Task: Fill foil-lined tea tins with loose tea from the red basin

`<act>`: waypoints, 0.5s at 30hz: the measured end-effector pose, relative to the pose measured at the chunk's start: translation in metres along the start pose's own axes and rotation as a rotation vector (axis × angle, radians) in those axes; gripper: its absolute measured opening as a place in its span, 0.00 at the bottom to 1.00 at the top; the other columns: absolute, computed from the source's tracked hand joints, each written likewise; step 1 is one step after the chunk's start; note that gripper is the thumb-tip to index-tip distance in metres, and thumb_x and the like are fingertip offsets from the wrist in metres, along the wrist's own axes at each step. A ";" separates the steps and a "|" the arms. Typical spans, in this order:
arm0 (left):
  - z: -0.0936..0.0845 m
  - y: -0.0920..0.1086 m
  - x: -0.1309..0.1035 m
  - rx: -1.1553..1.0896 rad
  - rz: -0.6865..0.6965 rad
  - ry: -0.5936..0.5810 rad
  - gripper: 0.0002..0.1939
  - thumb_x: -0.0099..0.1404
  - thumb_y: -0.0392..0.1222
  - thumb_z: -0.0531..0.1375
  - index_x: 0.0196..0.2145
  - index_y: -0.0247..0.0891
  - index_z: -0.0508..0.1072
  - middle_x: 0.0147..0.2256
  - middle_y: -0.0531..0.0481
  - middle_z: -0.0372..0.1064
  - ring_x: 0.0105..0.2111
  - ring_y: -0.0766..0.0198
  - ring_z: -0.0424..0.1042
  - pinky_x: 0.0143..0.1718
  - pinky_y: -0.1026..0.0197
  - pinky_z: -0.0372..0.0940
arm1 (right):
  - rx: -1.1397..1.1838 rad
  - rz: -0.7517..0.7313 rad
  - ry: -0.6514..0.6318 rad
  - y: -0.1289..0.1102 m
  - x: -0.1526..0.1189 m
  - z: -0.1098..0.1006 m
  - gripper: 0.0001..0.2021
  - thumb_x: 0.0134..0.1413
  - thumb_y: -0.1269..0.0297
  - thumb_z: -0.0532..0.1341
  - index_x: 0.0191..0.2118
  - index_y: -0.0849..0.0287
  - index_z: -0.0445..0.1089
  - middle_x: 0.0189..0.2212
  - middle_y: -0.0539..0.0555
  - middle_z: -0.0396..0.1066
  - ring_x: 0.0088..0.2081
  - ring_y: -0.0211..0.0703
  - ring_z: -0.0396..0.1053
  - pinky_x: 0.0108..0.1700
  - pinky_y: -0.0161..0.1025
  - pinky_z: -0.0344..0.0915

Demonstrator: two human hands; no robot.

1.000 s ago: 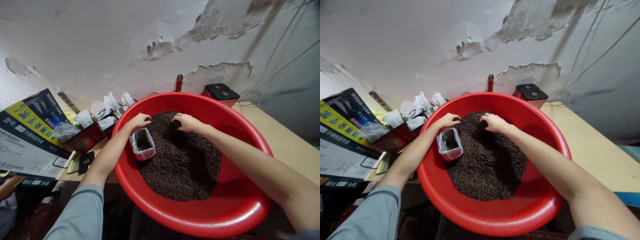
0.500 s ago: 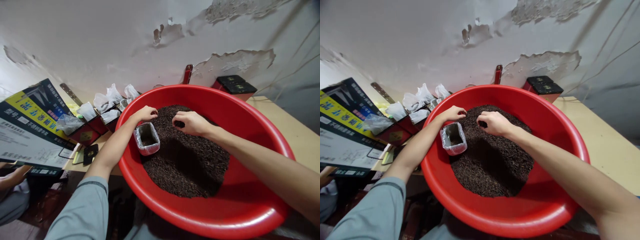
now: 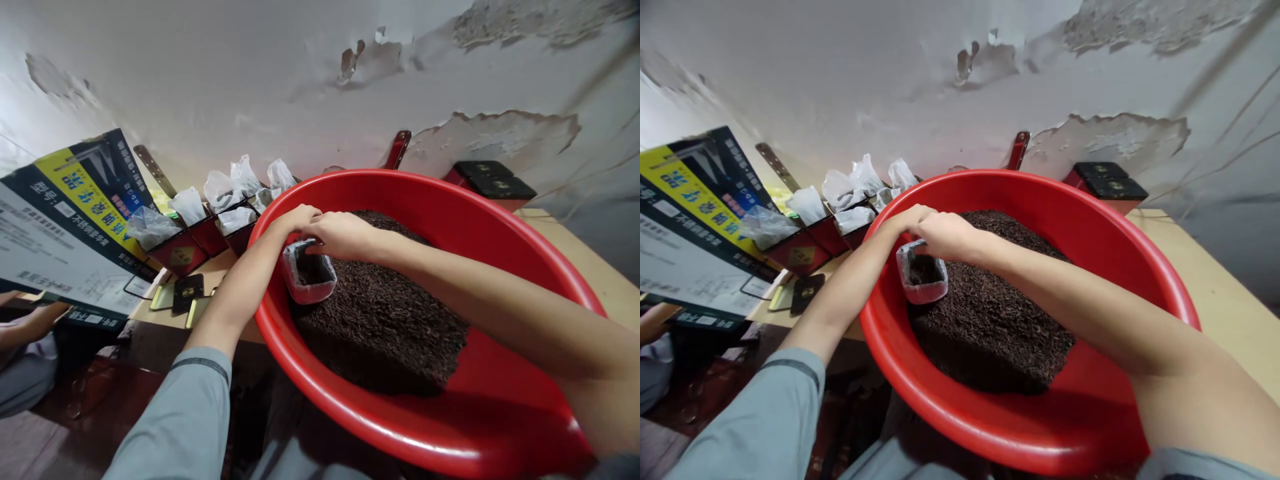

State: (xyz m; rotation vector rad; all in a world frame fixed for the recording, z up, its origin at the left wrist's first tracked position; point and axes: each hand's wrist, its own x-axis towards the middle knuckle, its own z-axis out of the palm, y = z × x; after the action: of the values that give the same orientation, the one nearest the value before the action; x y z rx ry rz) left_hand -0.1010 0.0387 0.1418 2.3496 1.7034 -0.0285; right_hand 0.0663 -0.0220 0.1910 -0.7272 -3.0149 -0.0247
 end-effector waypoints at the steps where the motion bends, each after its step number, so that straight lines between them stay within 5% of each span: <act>1: 0.000 0.003 -0.001 0.007 0.007 0.006 0.18 0.61 0.37 0.62 0.50 0.36 0.78 0.49 0.46 0.78 0.49 0.55 0.77 0.48 0.62 0.68 | -0.003 0.055 0.036 0.008 -0.008 0.001 0.14 0.65 0.57 0.60 0.50 0.57 0.76 0.46 0.59 0.77 0.44 0.51 0.75 0.42 0.42 0.68; 3: 0.002 0.014 -0.002 0.003 0.043 0.027 0.17 0.65 0.38 0.61 0.51 0.36 0.78 0.49 0.46 0.78 0.49 0.56 0.76 0.51 0.61 0.67 | -0.028 0.184 0.027 0.025 -0.029 0.010 0.17 0.69 0.54 0.54 0.46 0.58 0.77 0.39 0.60 0.78 0.41 0.50 0.76 0.42 0.43 0.68; 6: 0.005 0.034 -0.004 -0.012 0.157 0.054 0.18 0.68 0.39 0.60 0.54 0.36 0.76 0.51 0.44 0.77 0.50 0.56 0.75 0.54 0.59 0.66 | -0.031 0.319 -0.174 0.046 -0.071 0.039 0.24 0.64 0.43 0.56 0.47 0.58 0.77 0.37 0.62 0.78 0.40 0.55 0.76 0.42 0.47 0.70; 8: 0.006 0.049 -0.006 -0.013 0.250 0.052 0.17 0.69 0.40 0.60 0.54 0.36 0.76 0.52 0.43 0.77 0.50 0.55 0.75 0.54 0.58 0.66 | 0.033 0.278 -0.280 0.049 -0.098 0.067 0.36 0.54 0.35 0.61 0.60 0.58 0.70 0.54 0.69 0.72 0.51 0.63 0.73 0.47 0.52 0.70; 10: 0.008 0.061 -0.009 0.009 0.317 0.024 0.17 0.69 0.41 0.60 0.54 0.36 0.76 0.52 0.43 0.77 0.50 0.55 0.75 0.53 0.57 0.67 | 0.088 0.281 -0.337 0.042 -0.119 0.097 0.51 0.45 0.33 0.66 0.70 0.56 0.57 0.68 0.74 0.53 0.62 0.75 0.62 0.52 0.64 0.67; 12: 0.011 0.070 -0.011 0.050 0.335 -0.025 0.17 0.70 0.42 0.60 0.55 0.37 0.76 0.52 0.43 0.76 0.51 0.54 0.75 0.52 0.57 0.68 | 0.058 0.271 -0.338 0.029 -0.128 0.123 0.58 0.37 0.42 0.74 0.73 0.53 0.51 0.72 0.75 0.41 0.66 0.84 0.52 0.56 0.75 0.59; 15: 0.015 0.075 -0.013 0.098 0.327 -0.097 0.19 0.71 0.43 0.60 0.57 0.36 0.74 0.54 0.41 0.75 0.53 0.53 0.75 0.52 0.56 0.68 | 0.010 0.284 -0.243 0.013 -0.126 0.146 0.56 0.34 0.58 0.77 0.72 0.53 0.55 0.71 0.77 0.43 0.64 0.86 0.56 0.55 0.74 0.60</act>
State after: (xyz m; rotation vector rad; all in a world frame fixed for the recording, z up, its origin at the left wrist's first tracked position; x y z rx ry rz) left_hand -0.0333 0.0017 0.1430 2.6222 1.2840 -0.1687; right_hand 0.1787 -0.0639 0.0404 -1.2329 -3.0946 0.0941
